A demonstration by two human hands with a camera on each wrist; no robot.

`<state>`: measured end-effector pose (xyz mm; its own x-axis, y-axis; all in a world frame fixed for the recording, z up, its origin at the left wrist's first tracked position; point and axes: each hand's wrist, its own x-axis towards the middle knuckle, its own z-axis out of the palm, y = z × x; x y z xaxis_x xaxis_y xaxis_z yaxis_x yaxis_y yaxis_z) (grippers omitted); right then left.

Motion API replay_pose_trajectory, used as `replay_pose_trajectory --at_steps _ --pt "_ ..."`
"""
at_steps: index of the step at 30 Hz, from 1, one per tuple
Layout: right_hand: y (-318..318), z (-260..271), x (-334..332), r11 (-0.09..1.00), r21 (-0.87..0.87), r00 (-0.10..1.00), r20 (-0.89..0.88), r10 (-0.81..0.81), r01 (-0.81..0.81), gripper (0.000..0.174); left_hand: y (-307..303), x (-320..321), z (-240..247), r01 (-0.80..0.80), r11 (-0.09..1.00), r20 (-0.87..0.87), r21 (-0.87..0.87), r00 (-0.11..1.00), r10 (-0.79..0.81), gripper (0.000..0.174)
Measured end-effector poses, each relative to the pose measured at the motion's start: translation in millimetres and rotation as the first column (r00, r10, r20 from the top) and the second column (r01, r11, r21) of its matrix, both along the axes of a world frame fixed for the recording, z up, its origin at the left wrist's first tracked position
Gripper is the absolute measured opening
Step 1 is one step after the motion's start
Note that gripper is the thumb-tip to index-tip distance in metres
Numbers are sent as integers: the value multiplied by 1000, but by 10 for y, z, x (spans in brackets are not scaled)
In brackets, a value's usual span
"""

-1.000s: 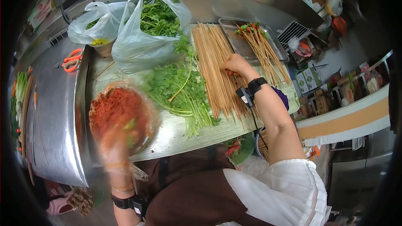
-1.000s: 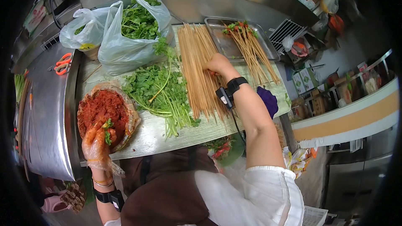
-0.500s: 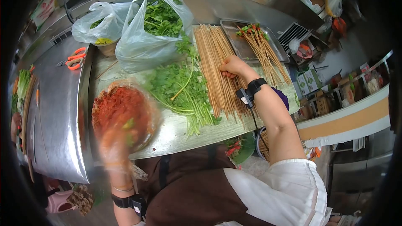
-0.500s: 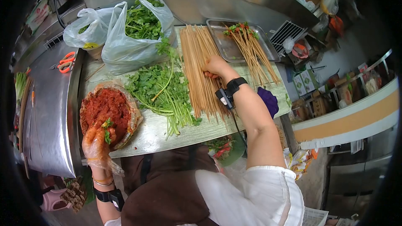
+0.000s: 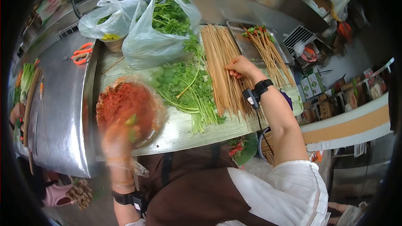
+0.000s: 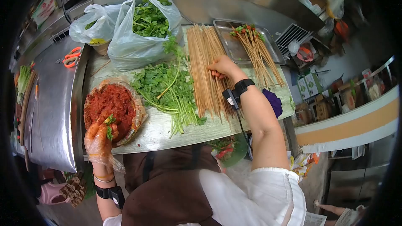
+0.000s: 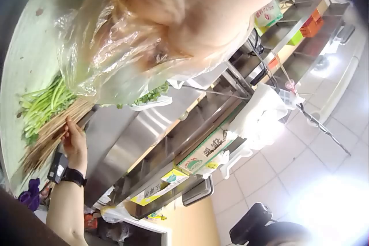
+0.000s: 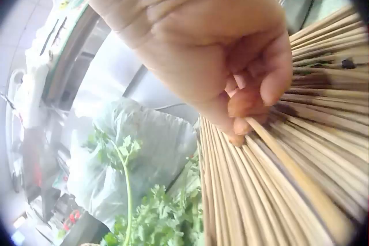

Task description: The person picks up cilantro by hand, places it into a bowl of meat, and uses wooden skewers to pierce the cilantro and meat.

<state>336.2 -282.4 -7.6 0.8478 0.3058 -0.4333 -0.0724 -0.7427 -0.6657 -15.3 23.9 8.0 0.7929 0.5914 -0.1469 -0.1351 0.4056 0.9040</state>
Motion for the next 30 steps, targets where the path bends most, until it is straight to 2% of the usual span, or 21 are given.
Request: replay_pose_trajectory --at_steps 3,4,6,7,9,11,12,14,15,16,17,19,21,22,23,25,26,27,28,29,30 --pt "-61 71 -31 1000 15 1000 -24 0 0 29 -27 13 -60 -20 998 -73 52 997 24 26" --pt "-72 161 -82 1000 11 999 -36 -2 3 29 -36 7 -46 -6 998 -26 67 1000 8 27" --pt "-231 415 -195 999 21 994 104 24 -27 27 -56 -3 -24 49 995 68 91 996 -55 28" --pt "-374 532 -283 999 14 985 169 28 -31 28 74 12 -144 103 992 132 68 985 -111 31" --pt "-739 646 -522 998 66 956 294 -15 -5 43 128 -30 -146 11 1000 -41 -19 999 -11 32" --pt "-1021 718 -712 985 171 936 343 -72 13 49 164 32 -240 7 998 20 -60 1000 -6 33" --pt "-1186 821 -798 986 142 947 296 -122 83 44 181 54 -285 33 993 69 -112 997 -26 36" --pt "-1559 892 -952 972 -108 938 303 -170 211 42 231 70 -355 81 990 82 -114 994 -72 37" --pt "-1725 799 -1006 890 -395 921 385 -62 226 41 250 74 -383 94 989 87 -114 993 -84 38" --pt "-1893 611 -1064 727 -639 902 428 64 252 39 258 90 -425 63 995 59 -72 996 -59 39" --pt "-2028 436 -1136 611 -737 906 417 73 289 40 236 97 -395 57 995 49 -78 997 -53 39" --pt "-2316 -55 -1087 589 -714 880 475 11 378 36 165 83 -304 37 995 21 -90 999 -36 39" --pt "-2614 -333 -882 764 -474 867 448 -217 437 35 125 56 -351 -36 976 -56 213 997 49 26" --pt "-2651 -340 -836 814 -333 849 413 -329 477 34 98 72 -325 -31 972 -54 233 997 45 24" --pt "-2671 -369 -820 790 -345 810 506 -298 507 32 72 87 -300 -27 967 -53 253 998 41 22" --pt "-2509 -374 -810 749 -361 713 669 -207 556 29 30 77 -135 40 999 6 34 999 -41 23" --pt "-2411 -383 -866 752 -411 622 783 1 515 21 101 40 -243 81 996 39 -25 996 -80 29" --pt "-2307 -367 -912 772 -422 600 797 66 475 19 188 -6 -342 119 990 73 -78 991 -114 36" --pt "-2227 -337 -962 789 -432 572 810 127 437 16 80 7 -184 103 995 -5 -7 995 -103 34" --pt "-2177 -314 -999 800 -445 537 823 187 402 15 130 -6 -266 118 992 52 -36 992 -116 33" --pt "-2149 -306 -1026 785 -519 534 793 293 339 11 138 -1 -256 96 995 3 -7 995 -96 33"
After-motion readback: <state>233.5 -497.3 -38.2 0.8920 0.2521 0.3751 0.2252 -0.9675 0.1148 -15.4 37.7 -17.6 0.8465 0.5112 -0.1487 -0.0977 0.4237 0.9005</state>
